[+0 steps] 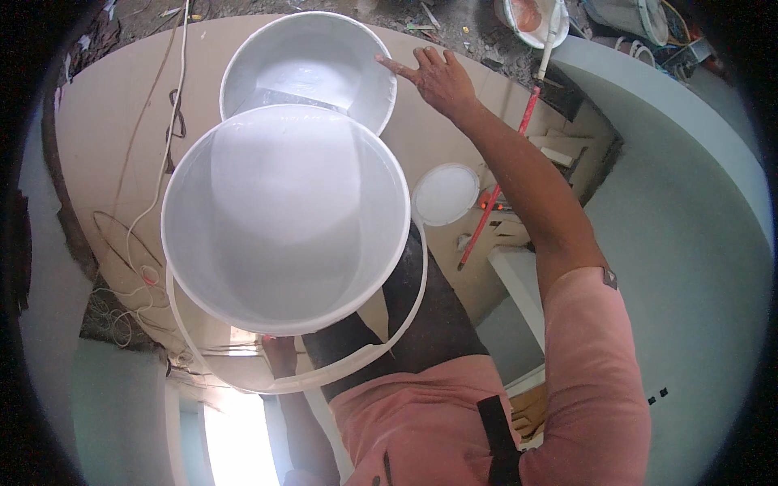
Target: The person moves paint buckets and a paint roller in a cluttered room, then pours a reddish liquid from one bucket into another and stirs the mixture with a stick. They handle several buckets and a paint roller while preparing the paint.
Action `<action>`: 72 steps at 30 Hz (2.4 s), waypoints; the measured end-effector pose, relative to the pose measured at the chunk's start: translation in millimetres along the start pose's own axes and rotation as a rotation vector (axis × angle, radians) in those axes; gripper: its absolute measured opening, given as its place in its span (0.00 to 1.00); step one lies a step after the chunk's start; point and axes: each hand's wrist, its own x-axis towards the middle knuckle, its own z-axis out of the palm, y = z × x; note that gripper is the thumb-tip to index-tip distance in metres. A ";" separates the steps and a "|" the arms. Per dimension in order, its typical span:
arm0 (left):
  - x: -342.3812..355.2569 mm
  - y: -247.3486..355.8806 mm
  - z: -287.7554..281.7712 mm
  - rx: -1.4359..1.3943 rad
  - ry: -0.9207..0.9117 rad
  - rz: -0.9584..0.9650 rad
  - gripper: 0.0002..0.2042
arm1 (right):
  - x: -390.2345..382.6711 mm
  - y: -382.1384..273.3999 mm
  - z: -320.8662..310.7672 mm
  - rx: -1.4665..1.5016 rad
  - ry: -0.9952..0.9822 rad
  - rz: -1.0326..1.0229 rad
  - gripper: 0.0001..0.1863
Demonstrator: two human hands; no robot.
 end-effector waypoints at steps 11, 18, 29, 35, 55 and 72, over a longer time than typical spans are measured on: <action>-5.9 2.2 11.7 0.293 -0.001 0.089 0.16 | -52.5 9.5 -15.4 0.988 -0.310 0.323 0.35; -9.3 1.9 19.7 0.053 0.021 0.079 0.17 | -56.3 -15.5 -44.5 2.742 -0.565 0.545 0.30; -15.7 13.6 26.7 -0.014 -0.040 0.068 0.17 | -55.7 -55.0 -27.5 0.849 -0.491 0.083 0.34; -5.7 0.3 12.4 0.012 -0.001 0.022 0.18 | -82.0 -50.0 -82.0 1.147 0.014 0.499 0.26; 35.3 1.3 -11.4 0.120 -0.091 -0.016 0.15 | -81.4 -81.5 -370.9 1.233 -0.410 -0.184 0.37; 170.1 33.7 -50.2 0.461 -0.361 0.047 0.45 | -212.7 -188.7 -404.0 1.646 -0.531 0.452 0.33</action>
